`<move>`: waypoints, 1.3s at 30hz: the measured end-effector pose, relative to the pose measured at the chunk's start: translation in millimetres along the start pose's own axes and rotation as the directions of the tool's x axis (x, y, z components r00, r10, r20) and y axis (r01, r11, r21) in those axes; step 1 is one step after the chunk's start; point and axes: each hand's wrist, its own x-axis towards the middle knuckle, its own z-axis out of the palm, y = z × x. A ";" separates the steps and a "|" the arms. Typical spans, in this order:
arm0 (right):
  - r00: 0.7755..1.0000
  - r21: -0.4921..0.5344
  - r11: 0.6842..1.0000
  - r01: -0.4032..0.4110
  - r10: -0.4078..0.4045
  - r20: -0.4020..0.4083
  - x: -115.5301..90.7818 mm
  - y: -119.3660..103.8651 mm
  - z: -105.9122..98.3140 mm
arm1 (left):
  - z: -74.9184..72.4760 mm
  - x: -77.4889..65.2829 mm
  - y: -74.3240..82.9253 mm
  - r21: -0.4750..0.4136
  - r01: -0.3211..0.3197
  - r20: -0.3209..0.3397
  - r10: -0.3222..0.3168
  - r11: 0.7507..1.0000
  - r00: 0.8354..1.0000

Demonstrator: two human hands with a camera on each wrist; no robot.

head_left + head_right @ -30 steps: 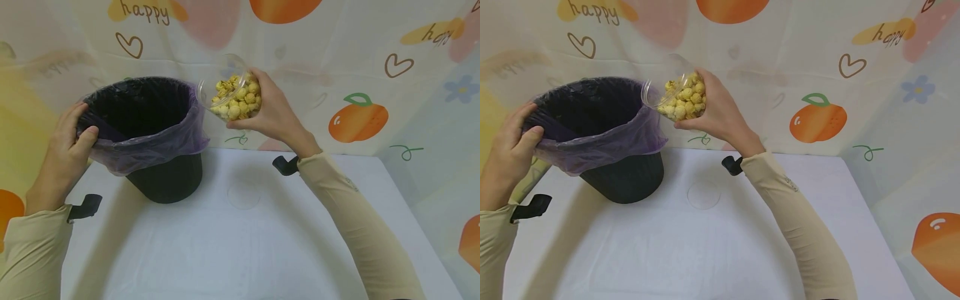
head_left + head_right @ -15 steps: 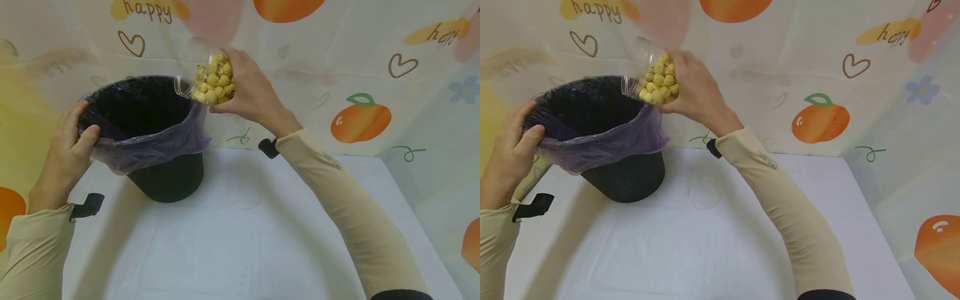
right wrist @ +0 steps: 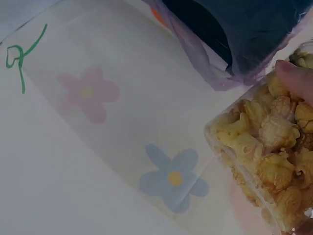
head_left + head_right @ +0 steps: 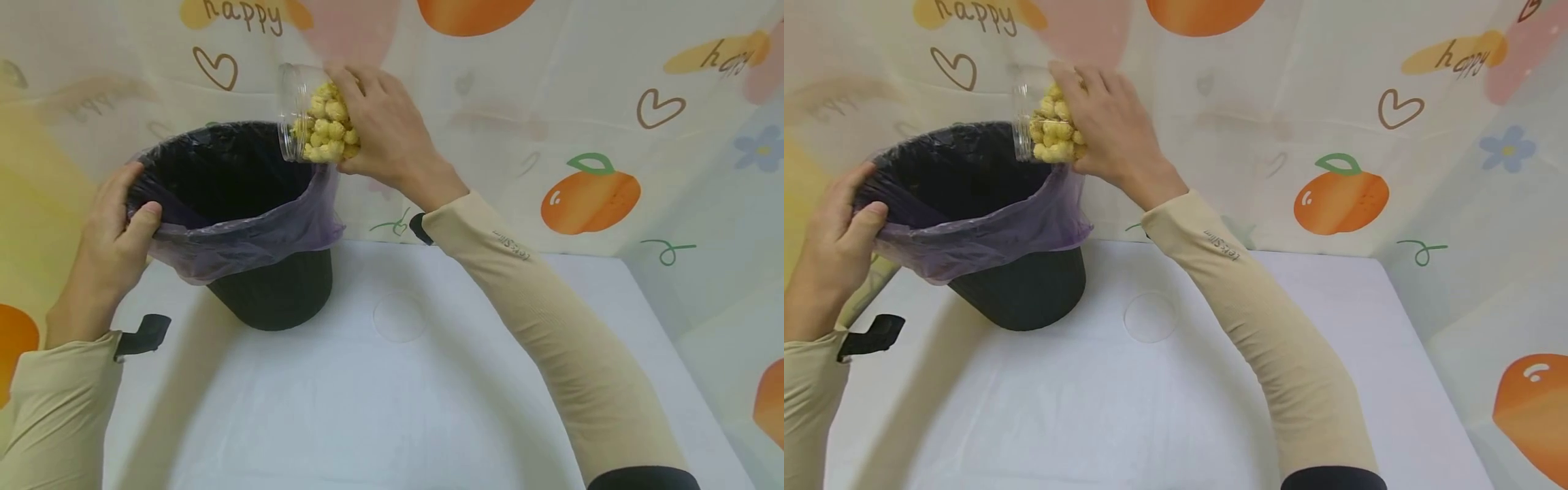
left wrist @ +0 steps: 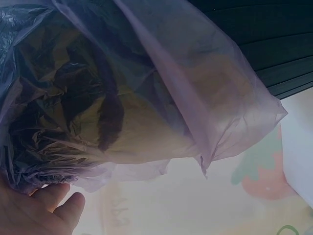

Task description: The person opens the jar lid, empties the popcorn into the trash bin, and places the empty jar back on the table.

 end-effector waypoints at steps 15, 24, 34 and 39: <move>0.992 -0.249 0.961 0.123 -0.111 0.065 18.2 -22.0 1.8 | 2.4 1.9 -1.9 -0.030 -0.014 -0.017 0.014 0.999 1.000; 0.964 -0.458 0.852 0.254 -0.263 0.045 22.7 -36.5 7.7 | 2.5 1.0 -2.8 -0.041 -0.012 -0.021 0.011 0.999 1.000; 0.908 -0.552 0.769 0.323 -0.416 -0.048 23.2 -37.6 12.3 | 3.2 -1.1 -1.7 -0.048 -0.006 -0.040 0.004 0.999 0.999; 0.865 -0.679 0.658 0.326 -0.498 -0.067 21.8 -39.7 15.1 | 3.3 -1.6 -0.5 -0.052 -0.004 -0.045 0.002 0.999 0.999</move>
